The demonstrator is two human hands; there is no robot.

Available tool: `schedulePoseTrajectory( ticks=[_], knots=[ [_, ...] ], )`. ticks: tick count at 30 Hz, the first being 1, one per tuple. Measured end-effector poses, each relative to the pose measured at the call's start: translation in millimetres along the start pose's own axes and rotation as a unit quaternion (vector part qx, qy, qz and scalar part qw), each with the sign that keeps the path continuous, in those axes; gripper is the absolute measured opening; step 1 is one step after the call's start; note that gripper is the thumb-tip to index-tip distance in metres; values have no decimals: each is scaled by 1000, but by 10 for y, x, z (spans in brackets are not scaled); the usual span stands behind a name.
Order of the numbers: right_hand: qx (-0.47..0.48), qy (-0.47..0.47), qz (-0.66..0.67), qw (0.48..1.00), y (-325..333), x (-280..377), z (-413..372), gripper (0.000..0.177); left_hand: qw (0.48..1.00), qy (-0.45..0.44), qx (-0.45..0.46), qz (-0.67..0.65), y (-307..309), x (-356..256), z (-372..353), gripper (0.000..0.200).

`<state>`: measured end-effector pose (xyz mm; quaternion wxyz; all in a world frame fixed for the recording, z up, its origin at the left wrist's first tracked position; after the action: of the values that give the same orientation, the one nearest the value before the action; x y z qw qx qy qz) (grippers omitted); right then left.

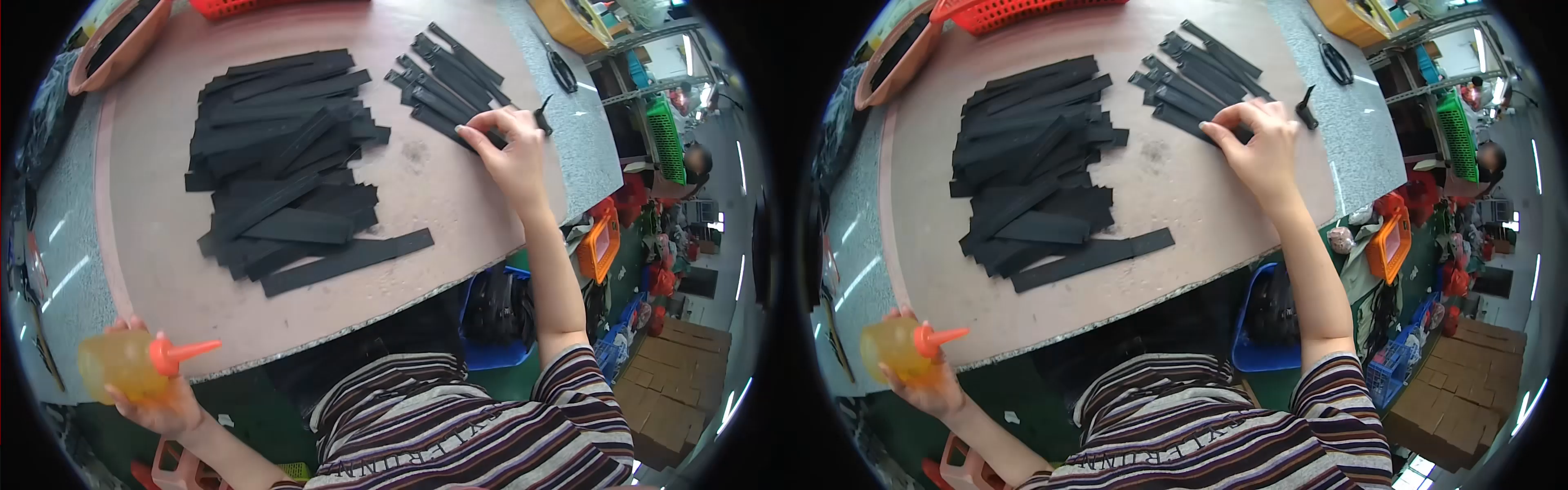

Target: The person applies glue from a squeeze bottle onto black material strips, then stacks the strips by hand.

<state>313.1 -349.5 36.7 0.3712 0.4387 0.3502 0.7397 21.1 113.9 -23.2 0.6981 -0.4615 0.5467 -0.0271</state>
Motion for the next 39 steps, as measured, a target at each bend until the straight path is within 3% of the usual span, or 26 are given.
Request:
schedulePoseTrajectory(
  ticks=[1, 2, 3, 5, 6, 8, 11, 14, 18, 25, 31, 34, 35, 37, 39],
  knots=[
    [-85, 77, -124, 986, 77, 210, -78, 22, 1000, -11, -10, 12, 3, -30, -21, 77],
    [-100, 78, -67, 990, 107, 269, -130, 23, 999, -24, -22, 28, -53, -35, -31, 77],
    [-97, 137, -49, 985, 121, 567, -235, 22, 998, -41, -36, 43, -87, -38, -49, 77],
    [35, 242, 119, 962, -99, 1254, -570, 34, 997, -43, -32, 57, -147, -34, -60, 79],
    [138, 281, 169, 935, -256, 1602, -801, 51, 997, -43, -23, 59, -198, -7, -41, 80],
    [316, 299, 155, 887, -586, 1986, -1176, 72, 996, -27, -16, 80, -306, 112, -23, 82],
    [348, 334, 88, 871, -765, 1969, -1397, 76, 981, -22, 13, 192, -485, 232, -59, 86],
    [359, 342, 85, 864, -688, 1945, -1435, 72, 963, -7, 41, 268, -582, 353, -124, 86],
    [200, 384, 107, 895, -491, 2049, -1485, 57, 954, 16, 63, 292, -660, 518, -68, 84],
    [193, 394, 101, 893, -552, 2056, -1512, 53, 942, 28, 102, 320, -756, 556, -76, 84],
    [186, 388, 140, 892, -551, 2066, -1408, 39, 946, 22, 71, 315, -595, 509, -89, 85],
    [240, 252, 215, 913, -525, 1832, -1038, 36, 982, 28, 16, 187, -456, 383, -132, 83],
    [252, 220, 140, 932, -527, 1800, -946, 32, 993, 44, 9, 109, -427, 390, -141, 81],
    [306, 194, 160, 918, -633, 1723, -929, 28, 959, 180, 114, -187, -872, 662, -154, 71],
    [283, 227, 177, 915, -576, 1770, -915, 19, 930, 222, 151, -252, -1197, 879, -168, 67]
  ],
)
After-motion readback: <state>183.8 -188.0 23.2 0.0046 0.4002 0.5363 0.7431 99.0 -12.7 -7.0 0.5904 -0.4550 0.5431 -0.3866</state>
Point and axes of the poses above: each hand's wrist, its own z-axis towards the middle knuckle, its own y-axis out of the back of the hand, x = y × z, the point moved 10 cm from there along z, towards the middle knuckle, and after that the axes turned 3 degrees about -y, right-handed, at the moved point
